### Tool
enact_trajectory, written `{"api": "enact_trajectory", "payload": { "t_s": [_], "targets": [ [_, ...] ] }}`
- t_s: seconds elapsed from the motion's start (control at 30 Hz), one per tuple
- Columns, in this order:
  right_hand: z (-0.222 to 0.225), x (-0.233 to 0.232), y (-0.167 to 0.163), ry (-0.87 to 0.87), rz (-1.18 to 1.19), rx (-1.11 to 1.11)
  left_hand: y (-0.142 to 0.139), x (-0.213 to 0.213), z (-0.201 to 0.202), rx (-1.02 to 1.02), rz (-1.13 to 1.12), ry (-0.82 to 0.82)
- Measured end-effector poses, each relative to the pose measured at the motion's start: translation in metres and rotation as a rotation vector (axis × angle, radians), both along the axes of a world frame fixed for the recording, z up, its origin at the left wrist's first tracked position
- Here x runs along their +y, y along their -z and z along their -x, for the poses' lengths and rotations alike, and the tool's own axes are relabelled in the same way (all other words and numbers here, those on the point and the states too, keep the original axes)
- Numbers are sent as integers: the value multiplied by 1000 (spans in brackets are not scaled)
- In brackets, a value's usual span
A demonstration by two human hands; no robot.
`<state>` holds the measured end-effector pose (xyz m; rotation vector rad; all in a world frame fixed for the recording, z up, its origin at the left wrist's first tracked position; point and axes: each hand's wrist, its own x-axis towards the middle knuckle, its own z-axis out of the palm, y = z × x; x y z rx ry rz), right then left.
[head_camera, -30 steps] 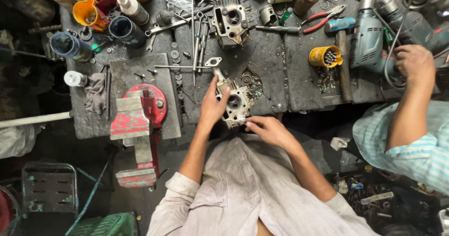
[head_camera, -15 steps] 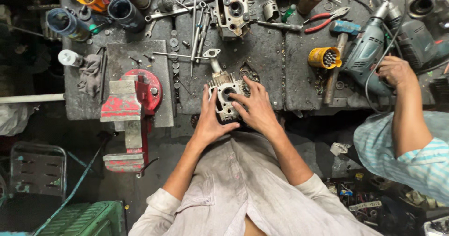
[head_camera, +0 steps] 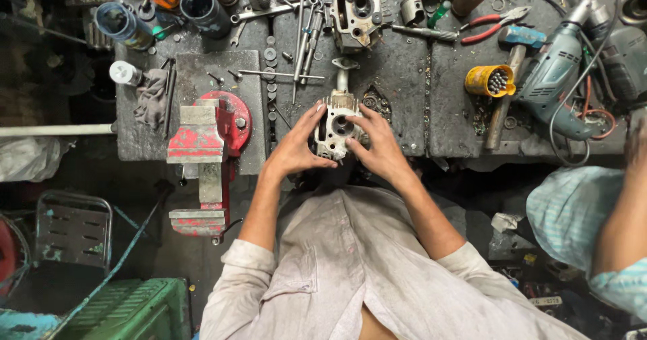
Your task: The person holds and rotates a metal engine cylinder block, inserting and adjusting a piston inside. They repeatedly reposition the block and use a hammer to tap the piston into place while another person works nearby.
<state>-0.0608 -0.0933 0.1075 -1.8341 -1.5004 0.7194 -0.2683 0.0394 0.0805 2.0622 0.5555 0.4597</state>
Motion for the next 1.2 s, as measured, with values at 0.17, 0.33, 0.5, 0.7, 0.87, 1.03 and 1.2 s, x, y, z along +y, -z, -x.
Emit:
{"api": "enact_trajectory", "payload": {
  "t_s": [0.17, 0.33, 0.5, 0.7, 0.87, 1.03, 1.2],
  "targets": [
    [-14, -5, -6, -96, 72, 128, -3, 9, 2, 78, -89, -57],
    [-11, -5, 13, 15, 33, 107, -8, 10, 1, 49, -126, -70],
    [-8, -4, 43, 128, 38, 576, -4, 7, -1, -5, -75, -99],
    [-18, -10, 61, 192, 7, 603, 13, -4, -8, -18, 42, -153],
    [-29, -28, 62, 196, -25, 587, 18, -18, -19, -109, -77, -129],
    [-44, -47, 64, 300, -67, 666, 21, -36, -41, -97, 106, -144],
    [-68, -70, 65, 363, 44, 662, 22, -58, -63, -96, 135, -159]
  ]
}}
